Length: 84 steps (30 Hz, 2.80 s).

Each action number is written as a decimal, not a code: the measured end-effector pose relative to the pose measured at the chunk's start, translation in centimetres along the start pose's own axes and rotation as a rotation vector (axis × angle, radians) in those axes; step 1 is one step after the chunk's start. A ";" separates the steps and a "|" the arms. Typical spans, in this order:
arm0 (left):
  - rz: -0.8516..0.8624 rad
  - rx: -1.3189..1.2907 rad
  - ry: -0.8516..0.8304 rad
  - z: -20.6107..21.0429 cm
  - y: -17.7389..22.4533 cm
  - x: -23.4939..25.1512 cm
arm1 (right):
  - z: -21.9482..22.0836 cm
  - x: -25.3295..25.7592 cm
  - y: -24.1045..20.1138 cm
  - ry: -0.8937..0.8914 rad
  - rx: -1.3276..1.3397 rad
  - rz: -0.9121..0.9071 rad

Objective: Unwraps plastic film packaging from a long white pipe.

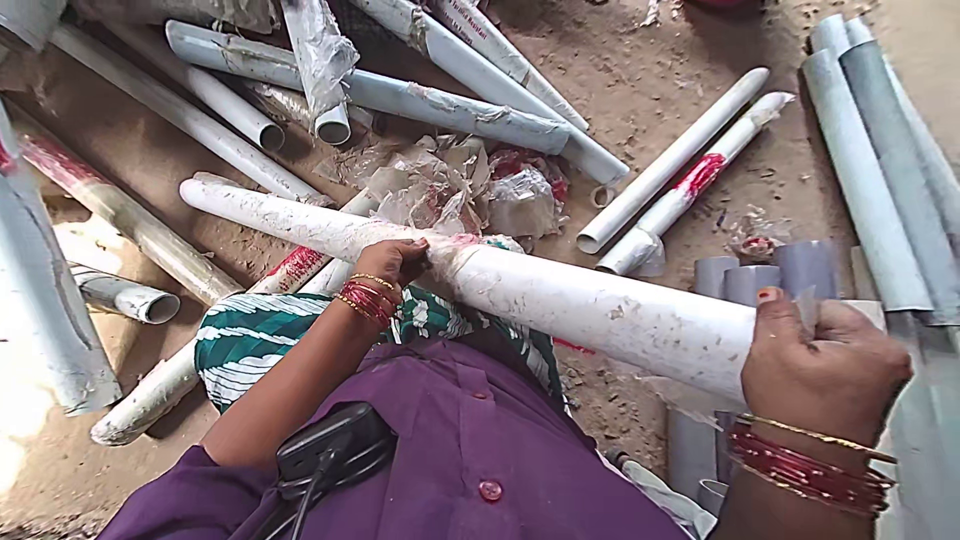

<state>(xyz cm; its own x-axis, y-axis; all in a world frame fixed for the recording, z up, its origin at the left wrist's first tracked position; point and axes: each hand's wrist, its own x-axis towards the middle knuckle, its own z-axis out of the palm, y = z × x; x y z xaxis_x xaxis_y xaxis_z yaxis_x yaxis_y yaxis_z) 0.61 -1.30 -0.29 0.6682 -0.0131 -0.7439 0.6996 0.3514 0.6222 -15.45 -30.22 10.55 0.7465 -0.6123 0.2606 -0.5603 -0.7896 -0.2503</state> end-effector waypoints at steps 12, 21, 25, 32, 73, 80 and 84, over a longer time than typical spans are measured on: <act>0.388 0.074 -0.429 -0.4 -2.0 -1.2 | -0.1 2.2 -0.8 -0.143 -0.068 0.108; 0.288 0.210 -0.536 -6.6 0.0 -0.1 | -0.2 3.9 -0.7 -0.221 -0.098 0.145; 0.417 0.296 -0.097 -13.9 2.7 0.7 | -0.1 4.1 -0.8 -0.240 -0.131 0.176; 0.646 1.118 0.096 -16.0 3.9 0.1 | -0.2 4.6 -1.5 -0.257 -0.167 0.143; 0.522 0.525 0.064 -17.9 4.2 3.2 | -0.1 6.5 -0.2 -0.295 -0.132 0.142; 0.663 1.063 -0.020 -15.5 3.1 2.9 | -0.2 5.0 -2.6 -0.276 -0.186 0.112; 1.028 1.014 -0.269 -6.2 -0.1 3.1 | 0.0 3.6 -3.1 -0.238 -0.174 0.073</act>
<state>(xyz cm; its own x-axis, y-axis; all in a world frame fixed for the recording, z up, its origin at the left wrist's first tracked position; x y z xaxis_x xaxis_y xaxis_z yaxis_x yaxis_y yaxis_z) 1.09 4.40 -4.15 0.9178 -0.3790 0.1182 -0.3037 -0.4786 0.8238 -11.08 -29.96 12.29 0.7534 -0.6574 0.0166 -0.6536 -0.7513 -0.0913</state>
